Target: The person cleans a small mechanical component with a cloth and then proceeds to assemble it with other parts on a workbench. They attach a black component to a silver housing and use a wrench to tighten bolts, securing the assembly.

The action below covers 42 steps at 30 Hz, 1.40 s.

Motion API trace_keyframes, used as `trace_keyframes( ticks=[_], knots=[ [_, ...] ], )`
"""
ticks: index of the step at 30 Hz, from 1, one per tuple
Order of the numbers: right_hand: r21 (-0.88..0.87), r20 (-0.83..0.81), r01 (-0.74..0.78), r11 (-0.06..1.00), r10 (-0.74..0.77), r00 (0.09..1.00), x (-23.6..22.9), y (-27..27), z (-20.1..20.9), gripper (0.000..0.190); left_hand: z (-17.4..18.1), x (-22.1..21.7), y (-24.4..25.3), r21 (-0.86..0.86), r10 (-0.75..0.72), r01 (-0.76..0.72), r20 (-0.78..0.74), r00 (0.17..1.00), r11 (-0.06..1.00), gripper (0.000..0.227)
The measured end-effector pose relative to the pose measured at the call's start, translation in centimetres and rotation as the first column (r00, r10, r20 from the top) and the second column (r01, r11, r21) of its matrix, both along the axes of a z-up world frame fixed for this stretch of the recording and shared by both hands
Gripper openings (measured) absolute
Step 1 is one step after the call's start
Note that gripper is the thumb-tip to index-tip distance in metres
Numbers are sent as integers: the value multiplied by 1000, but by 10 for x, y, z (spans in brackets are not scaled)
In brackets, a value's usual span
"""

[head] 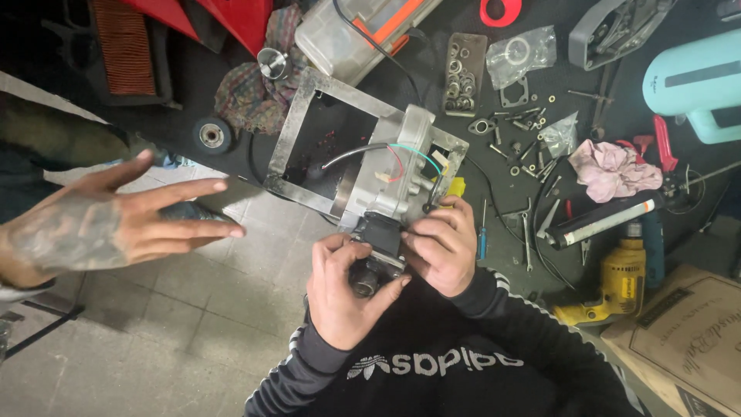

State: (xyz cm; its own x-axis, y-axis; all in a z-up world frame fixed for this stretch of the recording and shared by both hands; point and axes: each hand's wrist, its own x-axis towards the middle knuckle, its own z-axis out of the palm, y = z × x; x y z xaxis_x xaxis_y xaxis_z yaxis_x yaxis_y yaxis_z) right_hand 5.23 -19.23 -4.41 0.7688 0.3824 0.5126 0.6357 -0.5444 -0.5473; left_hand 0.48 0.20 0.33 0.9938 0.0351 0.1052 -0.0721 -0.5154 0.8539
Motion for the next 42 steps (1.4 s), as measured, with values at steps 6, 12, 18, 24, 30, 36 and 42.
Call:
trace_keyframes(
  ticks=[6,12,18,24,30,36,42],
  knots=[
    [-52,-50,-10,999,7,999,1,2,11,38,-3,-1,0,-7,2,-3,-18,1000,1000,72],
    [-68,-80,49,997,-55,995,-2,4,7,48,-5,-2,0,-8,11,-11,-13,1000,1000,74],
    [-24,-37,79,997,-80,996,-4,5,4,44,-6,0,0,-9,12,-11,17,1000,1000,75],
    [-26,-20,82,996,-82,996,-4,7,3,45,-6,-1,0,-10,1,0,2,1000,1000,74],
    [-21,-14,73,997,-74,997,-5,6,-2,43,-6,-1,0,-7,14,-14,0,1000,1000,74],
    [14,-12,77,997,-77,997,-4,6,-1,43,-6,-1,-1,-5,27,-27,-24,999,1000,74],
    [14,-13,65,998,-64,998,-4,6,-4,44,-7,-1,-1,6,29,-29,-10,1000,1000,74]
  ],
)
